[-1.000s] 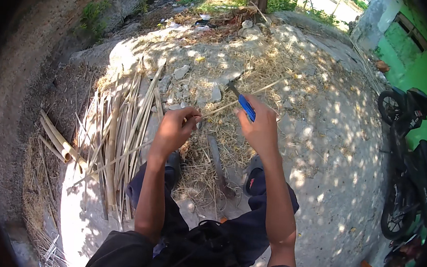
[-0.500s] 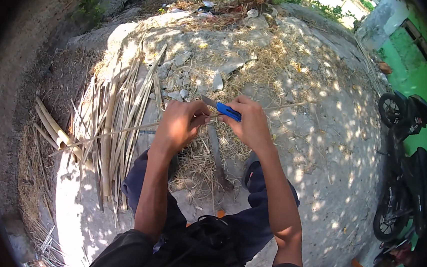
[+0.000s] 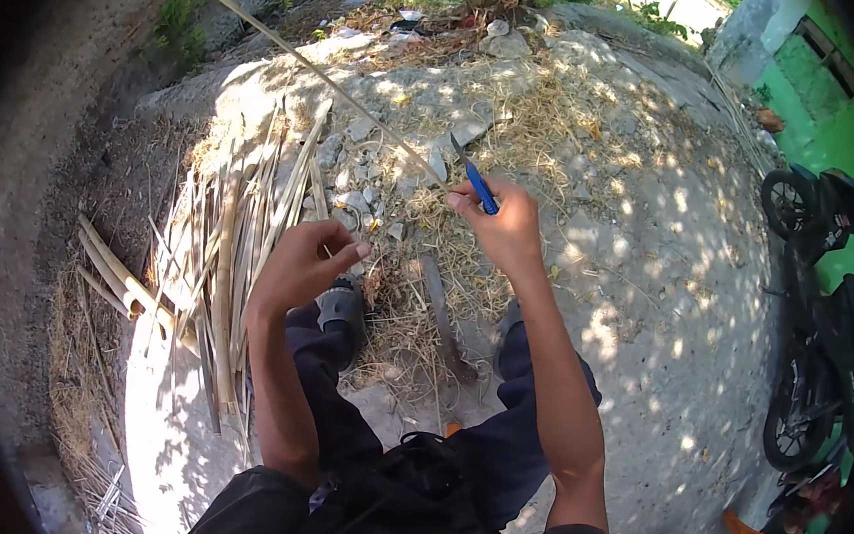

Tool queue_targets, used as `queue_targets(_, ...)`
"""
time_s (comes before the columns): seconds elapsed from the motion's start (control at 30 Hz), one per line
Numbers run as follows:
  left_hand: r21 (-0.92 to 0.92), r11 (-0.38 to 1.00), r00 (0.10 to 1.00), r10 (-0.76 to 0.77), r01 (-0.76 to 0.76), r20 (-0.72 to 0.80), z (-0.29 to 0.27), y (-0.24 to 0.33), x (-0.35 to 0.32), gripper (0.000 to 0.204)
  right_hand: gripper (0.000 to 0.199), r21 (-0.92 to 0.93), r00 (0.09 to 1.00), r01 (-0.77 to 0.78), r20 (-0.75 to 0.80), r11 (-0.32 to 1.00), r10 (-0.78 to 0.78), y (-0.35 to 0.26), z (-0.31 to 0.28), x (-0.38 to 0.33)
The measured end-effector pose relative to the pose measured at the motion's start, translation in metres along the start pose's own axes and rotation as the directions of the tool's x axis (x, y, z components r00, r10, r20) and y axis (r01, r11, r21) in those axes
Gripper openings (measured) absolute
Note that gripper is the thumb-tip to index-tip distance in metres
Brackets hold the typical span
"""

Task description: The person uses a knife to shave and smooth thin bamboo strips while sitting outdoors, handling one strip at a time and moving it through their hands to reach different sections.

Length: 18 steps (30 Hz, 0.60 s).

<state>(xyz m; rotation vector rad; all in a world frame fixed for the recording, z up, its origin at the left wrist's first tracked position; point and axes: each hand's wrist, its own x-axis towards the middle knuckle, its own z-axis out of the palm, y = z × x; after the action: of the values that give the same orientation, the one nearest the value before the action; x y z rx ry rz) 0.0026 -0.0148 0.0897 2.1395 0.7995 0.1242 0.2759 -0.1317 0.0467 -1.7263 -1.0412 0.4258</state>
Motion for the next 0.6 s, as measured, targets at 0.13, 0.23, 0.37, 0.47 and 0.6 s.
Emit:
queue_targets(0.13,-0.389,0.912,0.897,-0.060,-0.128,-0.438,-0.004,0.006,0.010,0.065,0.030,0.011,0.992,-0.076,0.105,0.997,0.075,-0.025,0.007,-0.013)
queue_targets(0.23,-0.500,0.835,0.903,-0.009,-0.229,-0.429,-0.001,0.003,0.011,0.066,0.032,0.031,0.971,-0.105,0.219,0.994,0.096,-0.040,0.016,-0.022)
queue_targets(0.37,-0.667,0.677,0.929,0.068,-0.311,-0.363,0.001,0.023,0.013,0.053,0.031,0.191,0.937,-0.153,0.340,0.969,0.081,-0.050,0.018,-0.033)
queue_targets(0.47,-0.673,0.645,0.910,0.087,-0.362,-0.406,0.001,0.021,0.011,0.030,0.029,0.203,0.924,-0.144,0.378,0.969,0.058,-0.052,0.024,-0.038)
queue_targets(0.6,-0.687,0.616,0.895,0.067,-0.385,-0.442,0.002,0.024,0.009,0.017,0.025,0.291,0.926,-0.227,0.359,0.929,0.114,-0.060,0.017,-0.042)
